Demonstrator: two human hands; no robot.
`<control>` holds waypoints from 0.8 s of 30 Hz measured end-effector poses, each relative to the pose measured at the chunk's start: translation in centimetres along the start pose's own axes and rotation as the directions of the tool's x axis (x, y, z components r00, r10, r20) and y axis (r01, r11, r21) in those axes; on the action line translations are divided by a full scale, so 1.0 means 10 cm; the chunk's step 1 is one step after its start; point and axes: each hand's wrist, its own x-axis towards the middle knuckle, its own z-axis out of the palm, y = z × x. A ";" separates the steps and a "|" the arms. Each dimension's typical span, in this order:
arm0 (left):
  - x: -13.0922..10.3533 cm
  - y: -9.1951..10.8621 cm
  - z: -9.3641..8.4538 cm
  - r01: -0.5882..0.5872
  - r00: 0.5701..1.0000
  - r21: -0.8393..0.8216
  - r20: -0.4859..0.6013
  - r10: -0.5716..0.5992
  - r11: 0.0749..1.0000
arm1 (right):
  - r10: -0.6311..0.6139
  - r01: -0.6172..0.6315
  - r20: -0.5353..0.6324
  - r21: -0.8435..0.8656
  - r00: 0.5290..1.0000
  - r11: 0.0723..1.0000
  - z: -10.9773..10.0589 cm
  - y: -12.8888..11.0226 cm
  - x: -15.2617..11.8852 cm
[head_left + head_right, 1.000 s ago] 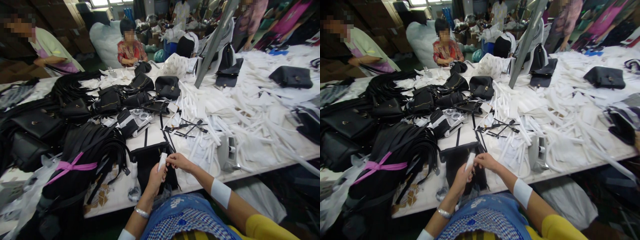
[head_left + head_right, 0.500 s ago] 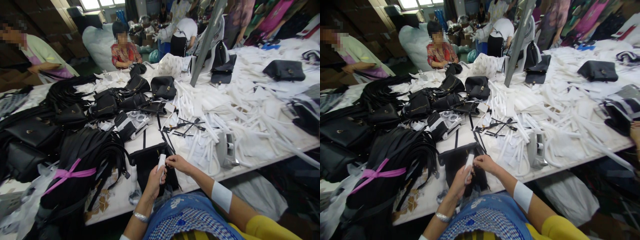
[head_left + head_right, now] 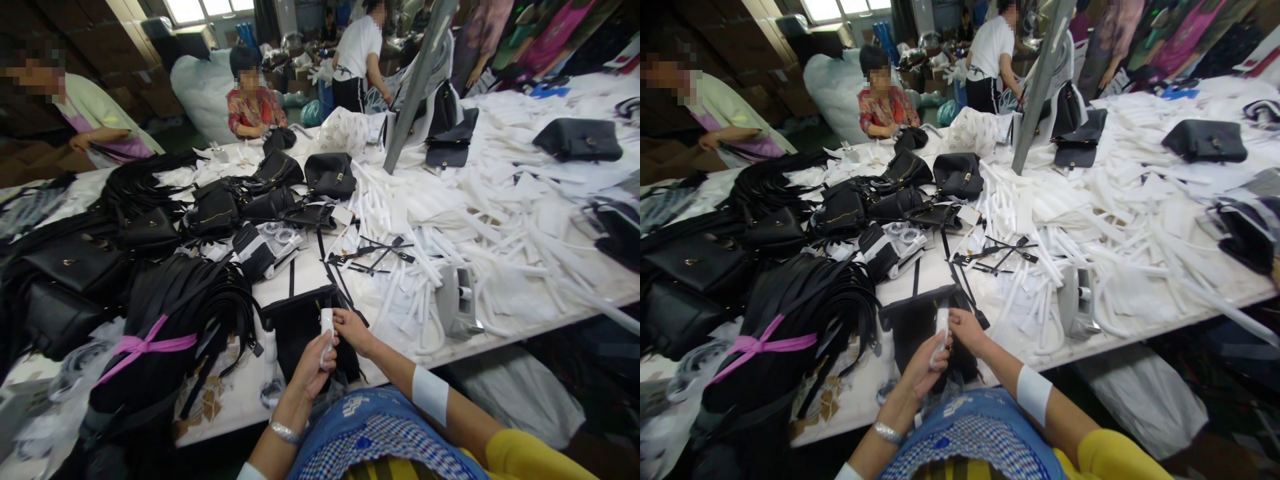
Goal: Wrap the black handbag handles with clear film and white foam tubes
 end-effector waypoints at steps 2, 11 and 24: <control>-0.01 0.02 0.01 0.003 1.000 0.017 0.002 -0.003 1.000 | 0.019 -0.018 -0.022 0.043 1.000 0.999 0.05 0.00 0.01; -0.03 0.00 0.04 -0.109 0.987 0.314 -0.077 0.140 0.943 | 0.138 -0.140 -0.025 -0.076 0.990 0.987 0.00 -0.03 0.00; 0.10 -0.16 -0.05 -0.283 0.834 0.834 -0.030 0.551 0.474 | 0.181 -0.150 -0.205 0.155 0.962 0.976 0.37 -0.36 -0.09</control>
